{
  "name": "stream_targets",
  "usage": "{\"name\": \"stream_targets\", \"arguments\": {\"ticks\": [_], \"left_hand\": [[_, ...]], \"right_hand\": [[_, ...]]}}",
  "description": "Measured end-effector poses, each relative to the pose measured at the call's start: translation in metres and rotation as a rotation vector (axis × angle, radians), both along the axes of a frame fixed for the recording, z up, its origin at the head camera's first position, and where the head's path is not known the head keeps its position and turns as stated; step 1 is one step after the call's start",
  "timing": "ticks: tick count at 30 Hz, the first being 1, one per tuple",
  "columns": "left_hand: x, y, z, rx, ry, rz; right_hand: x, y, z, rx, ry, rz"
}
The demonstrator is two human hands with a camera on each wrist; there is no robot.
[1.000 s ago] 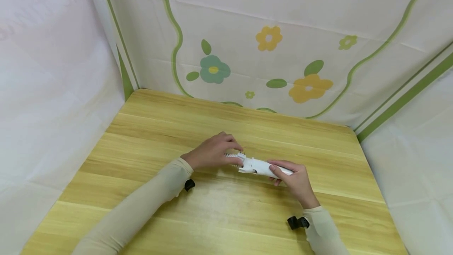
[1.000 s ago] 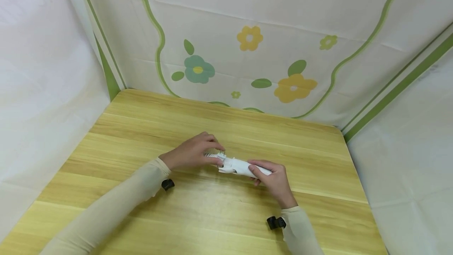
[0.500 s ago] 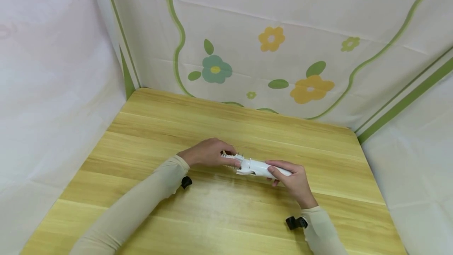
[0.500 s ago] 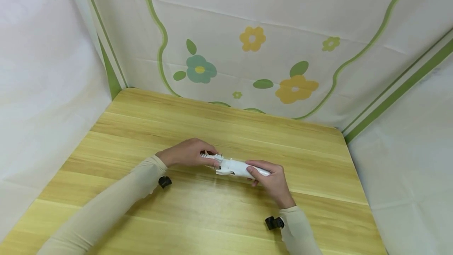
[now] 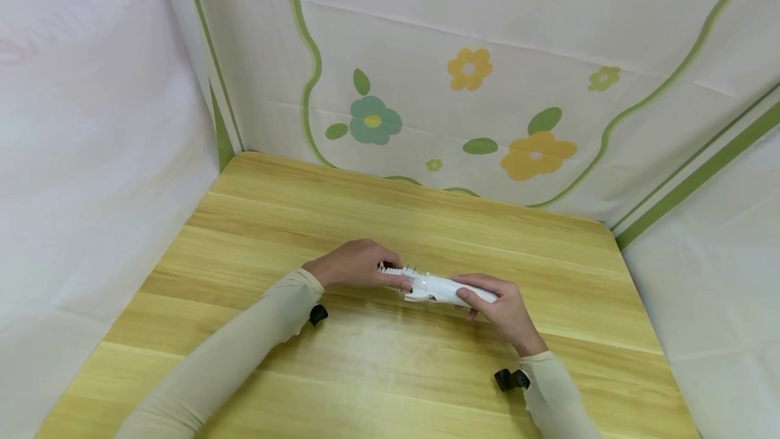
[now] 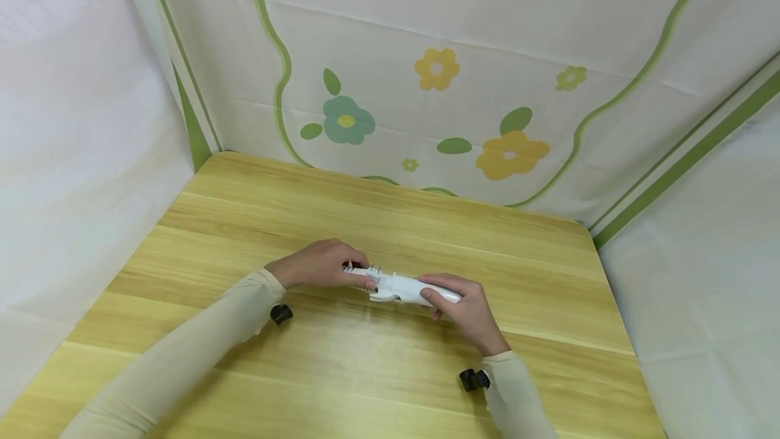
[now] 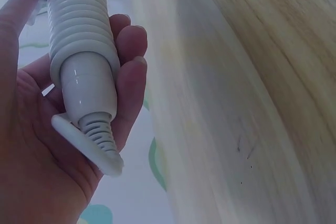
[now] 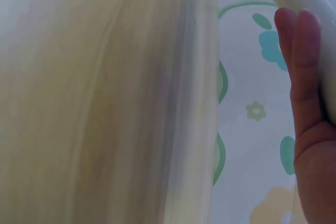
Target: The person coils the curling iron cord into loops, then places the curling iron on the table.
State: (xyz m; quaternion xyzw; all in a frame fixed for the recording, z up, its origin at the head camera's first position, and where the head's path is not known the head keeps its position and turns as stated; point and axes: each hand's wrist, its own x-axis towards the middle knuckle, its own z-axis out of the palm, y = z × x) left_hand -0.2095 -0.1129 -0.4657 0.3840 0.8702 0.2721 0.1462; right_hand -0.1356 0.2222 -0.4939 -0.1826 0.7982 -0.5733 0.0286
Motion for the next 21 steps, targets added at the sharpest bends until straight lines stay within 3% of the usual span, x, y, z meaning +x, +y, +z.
{"name": "stream_targets", "arguments": {"ticks": [13, 17, 21], "left_hand": [[-0.001, -0.001, -0.002, -0.038, 0.134, 0.016], [-0.001, -0.001, -0.003, -0.043, 0.171, 0.017], [0.000, -0.003, -0.004, -0.072, 0.265, 0.033]], "right_hand": [[-0.009, 0.006, 0.004, 0.204, -0.153, 0.051], [-0.014, 0.005, 0.003, 0.302, -0.109, 0.035], [-0.021, 0.001, 0.003, 0.386, -0.038, 0.030]]}}
